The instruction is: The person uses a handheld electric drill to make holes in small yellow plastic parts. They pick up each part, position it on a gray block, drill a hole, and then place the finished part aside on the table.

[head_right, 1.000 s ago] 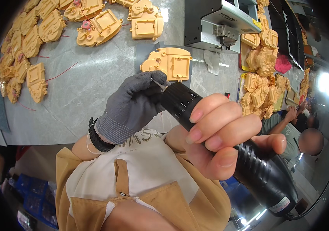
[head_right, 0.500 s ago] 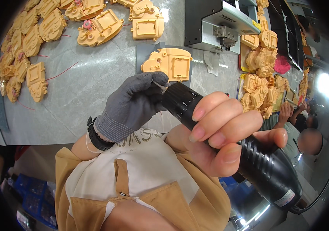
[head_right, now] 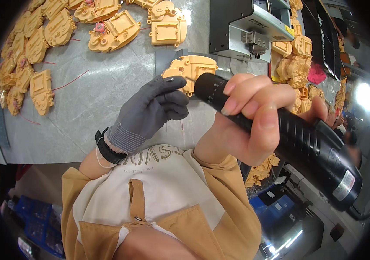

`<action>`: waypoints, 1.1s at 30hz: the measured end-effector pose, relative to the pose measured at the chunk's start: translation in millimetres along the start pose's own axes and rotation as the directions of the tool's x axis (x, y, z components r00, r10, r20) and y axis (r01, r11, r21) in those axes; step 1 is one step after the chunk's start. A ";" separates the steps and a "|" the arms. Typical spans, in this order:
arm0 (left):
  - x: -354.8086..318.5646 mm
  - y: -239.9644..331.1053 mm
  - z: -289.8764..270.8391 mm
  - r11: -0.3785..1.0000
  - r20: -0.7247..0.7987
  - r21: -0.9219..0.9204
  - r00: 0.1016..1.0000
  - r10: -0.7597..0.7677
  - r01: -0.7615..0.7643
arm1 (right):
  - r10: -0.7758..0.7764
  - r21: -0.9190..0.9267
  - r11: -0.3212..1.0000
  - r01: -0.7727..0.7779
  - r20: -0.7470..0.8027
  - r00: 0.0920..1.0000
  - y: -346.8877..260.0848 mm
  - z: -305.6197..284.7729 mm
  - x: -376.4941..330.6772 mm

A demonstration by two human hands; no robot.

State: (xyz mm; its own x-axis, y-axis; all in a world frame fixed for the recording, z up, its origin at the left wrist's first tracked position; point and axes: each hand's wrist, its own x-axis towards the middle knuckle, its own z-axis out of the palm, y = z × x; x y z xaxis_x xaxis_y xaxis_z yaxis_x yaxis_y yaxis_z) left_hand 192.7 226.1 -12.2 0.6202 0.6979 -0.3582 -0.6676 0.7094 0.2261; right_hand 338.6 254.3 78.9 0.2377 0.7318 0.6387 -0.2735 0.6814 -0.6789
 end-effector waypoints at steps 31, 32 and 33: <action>167.7 78.3 154.8 -0.962 0.740 0.141 0.671 -0.054 -0.234 | -0.161 -0.170 0.981 0.089 -0.474 0.866 -46.1 -86.5 -19.1; 175.3 78.1 151.8 -0.968 0.766 0.123 0.641 -0.046 -0.217 | -0.157 -0.167 0.982 0.084 -0.491 0.857 -46.2 -87.1 -18.0; 182.7 74.3 150.8 -0.988 0.753 0.024 0.653 -0.084 -0.154 | -0.160 -0.176 0.981 0.082 -0.492 0.856 -46.3 -88.6 -18.2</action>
State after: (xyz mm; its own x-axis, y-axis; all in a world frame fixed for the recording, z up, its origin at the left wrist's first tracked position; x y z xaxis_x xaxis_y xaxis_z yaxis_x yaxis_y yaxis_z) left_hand 318.5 421.2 75.8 0.7710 0.4709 0.4289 0.5738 -0.8057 -0.1468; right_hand 429.4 210.6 66.6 0.7056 0.5241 0.4769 -0.0845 0.7305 -0.6777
